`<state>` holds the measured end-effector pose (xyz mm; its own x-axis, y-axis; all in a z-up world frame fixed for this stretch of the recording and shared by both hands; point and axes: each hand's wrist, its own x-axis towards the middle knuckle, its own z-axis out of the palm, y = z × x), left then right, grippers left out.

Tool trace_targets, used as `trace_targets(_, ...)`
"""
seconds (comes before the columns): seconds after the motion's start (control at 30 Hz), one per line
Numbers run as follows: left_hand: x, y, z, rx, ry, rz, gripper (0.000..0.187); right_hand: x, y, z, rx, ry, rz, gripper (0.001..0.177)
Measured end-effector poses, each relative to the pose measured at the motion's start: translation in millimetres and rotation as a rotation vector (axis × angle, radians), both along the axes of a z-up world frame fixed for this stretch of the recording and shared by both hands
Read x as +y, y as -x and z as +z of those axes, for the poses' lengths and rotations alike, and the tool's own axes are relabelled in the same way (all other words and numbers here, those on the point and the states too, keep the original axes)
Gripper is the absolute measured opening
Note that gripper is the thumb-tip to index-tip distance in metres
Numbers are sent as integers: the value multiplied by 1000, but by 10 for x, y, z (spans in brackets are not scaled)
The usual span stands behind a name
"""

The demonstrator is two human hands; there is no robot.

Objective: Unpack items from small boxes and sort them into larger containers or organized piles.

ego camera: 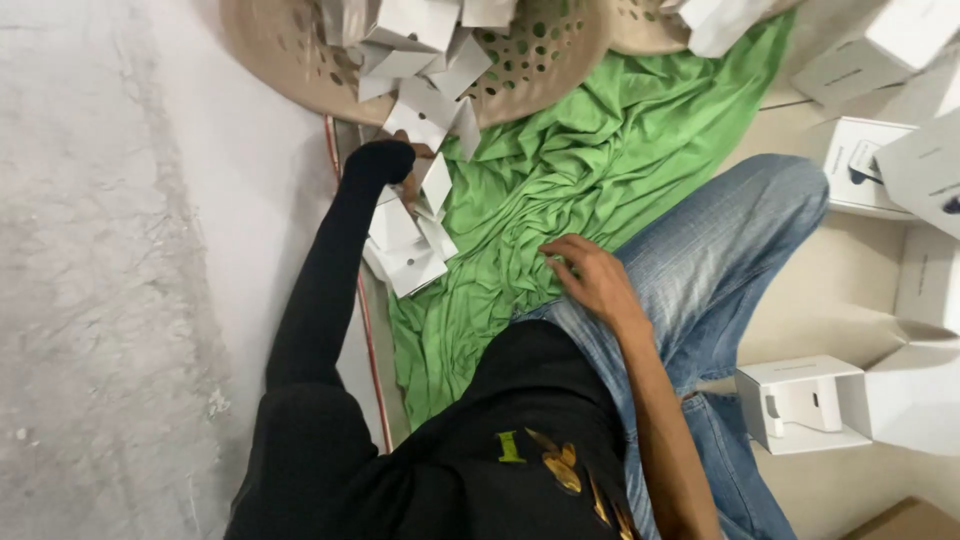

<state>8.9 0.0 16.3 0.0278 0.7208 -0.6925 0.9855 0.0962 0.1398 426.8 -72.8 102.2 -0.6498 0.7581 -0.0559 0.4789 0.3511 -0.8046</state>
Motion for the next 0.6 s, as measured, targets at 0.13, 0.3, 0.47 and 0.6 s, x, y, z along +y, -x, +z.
trace_targets(0.13, -41, 98, -533, -335, -667, -286, 41, 46, -205, 19, 108, 40, -115, 24)
trace_targets(0.3, 294, -769, 212, -284, -253, -251, 63, 24, -428, 140, 284, -3, -269, 29)
trace_targets(0.47, 313, -219, -845, -143, -310, -356, 85, -170, -639, -74, 391, -66, -319, 29)
trace_targets(0.6, 335, -729, 78, -69, -226, -265, 66, -288, -720, -80, 338, 168, -384, 29)
